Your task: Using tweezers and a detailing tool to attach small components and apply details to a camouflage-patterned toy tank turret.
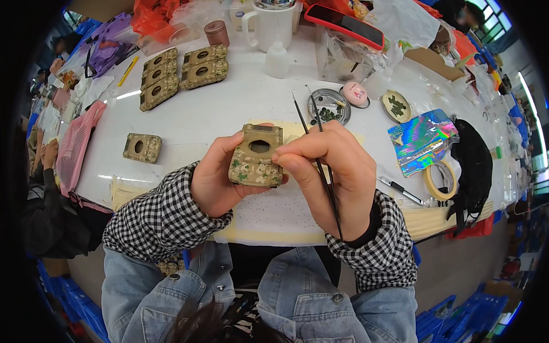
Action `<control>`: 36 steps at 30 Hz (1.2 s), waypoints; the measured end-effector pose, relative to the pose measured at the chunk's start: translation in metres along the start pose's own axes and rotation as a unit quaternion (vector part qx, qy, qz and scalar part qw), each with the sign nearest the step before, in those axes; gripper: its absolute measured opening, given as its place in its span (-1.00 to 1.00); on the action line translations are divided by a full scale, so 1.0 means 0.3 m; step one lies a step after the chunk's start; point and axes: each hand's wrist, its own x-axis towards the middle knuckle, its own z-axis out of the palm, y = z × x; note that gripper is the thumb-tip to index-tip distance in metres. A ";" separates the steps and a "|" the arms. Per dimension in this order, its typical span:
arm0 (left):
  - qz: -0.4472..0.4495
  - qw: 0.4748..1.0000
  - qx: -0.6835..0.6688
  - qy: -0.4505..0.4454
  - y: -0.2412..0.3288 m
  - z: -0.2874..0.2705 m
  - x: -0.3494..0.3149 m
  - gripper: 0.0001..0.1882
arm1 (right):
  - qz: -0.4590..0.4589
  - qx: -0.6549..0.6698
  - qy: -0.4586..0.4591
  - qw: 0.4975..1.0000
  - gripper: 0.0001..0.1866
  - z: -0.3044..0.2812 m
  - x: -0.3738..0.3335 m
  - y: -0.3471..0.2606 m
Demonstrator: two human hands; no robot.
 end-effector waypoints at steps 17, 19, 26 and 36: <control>0.000 1.000 -0.014 0.002 0.000 -0.006 0.013 -0.51 | 0.109 0.095 0.118 0.982 -0.95 -0.022 -0.017 0.018; 0.009 1.000 -0.006 0.000 0.011 -0.004 0.010 -0.51 | 0.057 -0.068 0.096 0.991 -0.94 -0.069 -0.015 0.046; 0.062 0.997 -0.035 0.009 0.007 -0.024 0.016 -0.52 | 0.000 -0.270 0.021 0.963 -0.90 -0.048 -0.025 0.116; 0.071 0.997 -0.022 -0.001 0.013 -0.020 0.017 -0.50 | 0.017 -0.242 -0.012 0.970 -0.65 -0.112 -0.044 0.073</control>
